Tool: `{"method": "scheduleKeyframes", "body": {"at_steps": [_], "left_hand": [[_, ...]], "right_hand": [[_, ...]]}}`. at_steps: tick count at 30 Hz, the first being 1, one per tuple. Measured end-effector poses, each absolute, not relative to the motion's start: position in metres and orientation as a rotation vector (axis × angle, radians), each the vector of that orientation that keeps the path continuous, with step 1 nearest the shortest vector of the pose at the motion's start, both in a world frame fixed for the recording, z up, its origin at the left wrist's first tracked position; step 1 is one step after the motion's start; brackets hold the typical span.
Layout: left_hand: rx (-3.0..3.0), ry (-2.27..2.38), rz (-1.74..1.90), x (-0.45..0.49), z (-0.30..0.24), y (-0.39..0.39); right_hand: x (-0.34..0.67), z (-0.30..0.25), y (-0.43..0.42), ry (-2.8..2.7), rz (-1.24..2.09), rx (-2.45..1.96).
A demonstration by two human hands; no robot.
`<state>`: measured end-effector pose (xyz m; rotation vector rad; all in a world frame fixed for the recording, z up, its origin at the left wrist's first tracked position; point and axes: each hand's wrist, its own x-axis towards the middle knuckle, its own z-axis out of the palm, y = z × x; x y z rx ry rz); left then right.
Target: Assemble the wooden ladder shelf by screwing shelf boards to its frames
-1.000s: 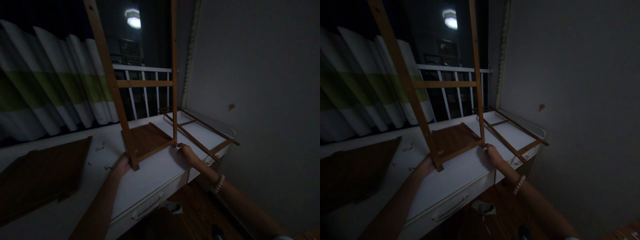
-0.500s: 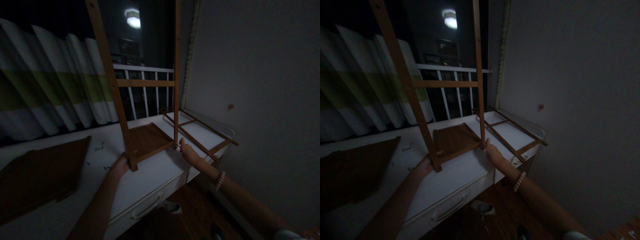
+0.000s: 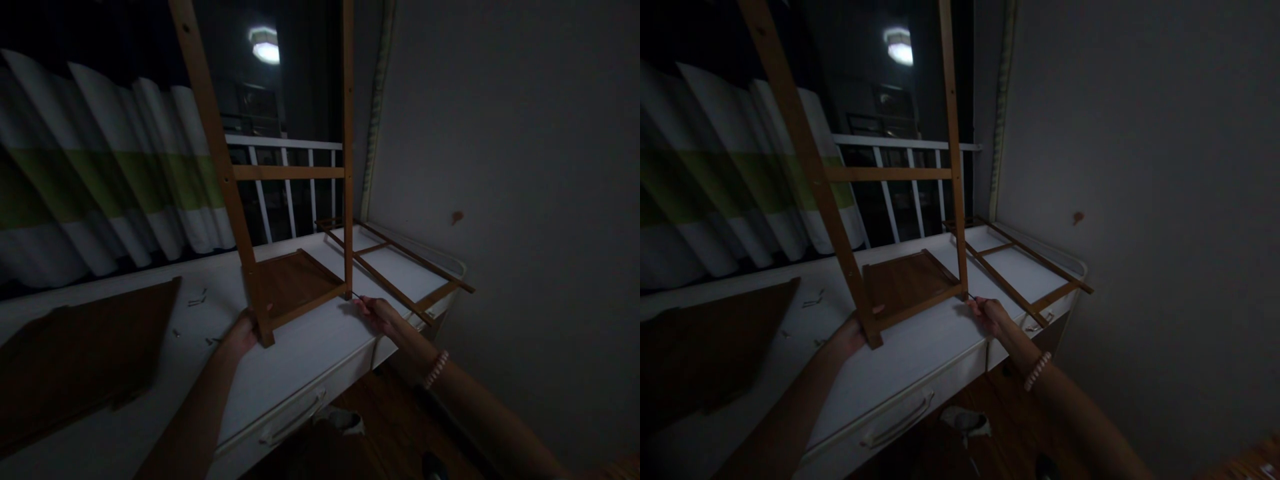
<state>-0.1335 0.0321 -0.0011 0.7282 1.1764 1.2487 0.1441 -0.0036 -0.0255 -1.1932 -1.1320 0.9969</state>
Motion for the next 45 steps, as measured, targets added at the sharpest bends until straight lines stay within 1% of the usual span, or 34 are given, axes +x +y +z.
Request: {"method": "scheduleKeyframes", "body": {"at_steps": [3, 5, 8, 11, 13, 26, 33, 41, 45], "left_hand": [[0.72, 1.163, 1.253, -0.133, -0.001, 0.031], [0.722, 1.141, 1.241, -0.133, -0.001, 0.031], [0.73, 1.15, 1.227, -0.133, -0.002, 0.031], [0.751, 1.149, 1.23, -0.135, -0.003, 0.033], [0.762, 1.136, 1.227, -0.135, -0.004, 0.035], [0.7, 1.173, 1.244, -0.133, 0.001, 0.033], [0.67, 1.128, 1.238, -0.132, 0.001, 0.029], [0.696, 1.107, 1.236, -0.132, 0.0, 0.03], [0.695, 1.103, 1.263, -0.133, -0.002, 0.032]], "right_hand": [[0.142, -0.031, -0.003, -1.158, 1.039, -1.182], [0.141, -0.032, -0.002, -1.221, 0.972, -1.264], [0.139, -0.032, -0.001, -1.342, 0.674, -1.44], [0.136, -0.03, -0.003, -1.465, 0.346, -1.486], [0.132, -0.028, -0.006, -1.483, 0.254, -1.464], [0.131, -0.037, -0.008, -1.151, 0.498, -1.226], [0.133, -0.038, -0.014, -1.181, 0.373, -1.403], [0.128, -0.04, -0.023, -1.345, 0.169, -1.527], [0.126, -0.039, -0.023, -1.371, 0.145, -1.605]]}}
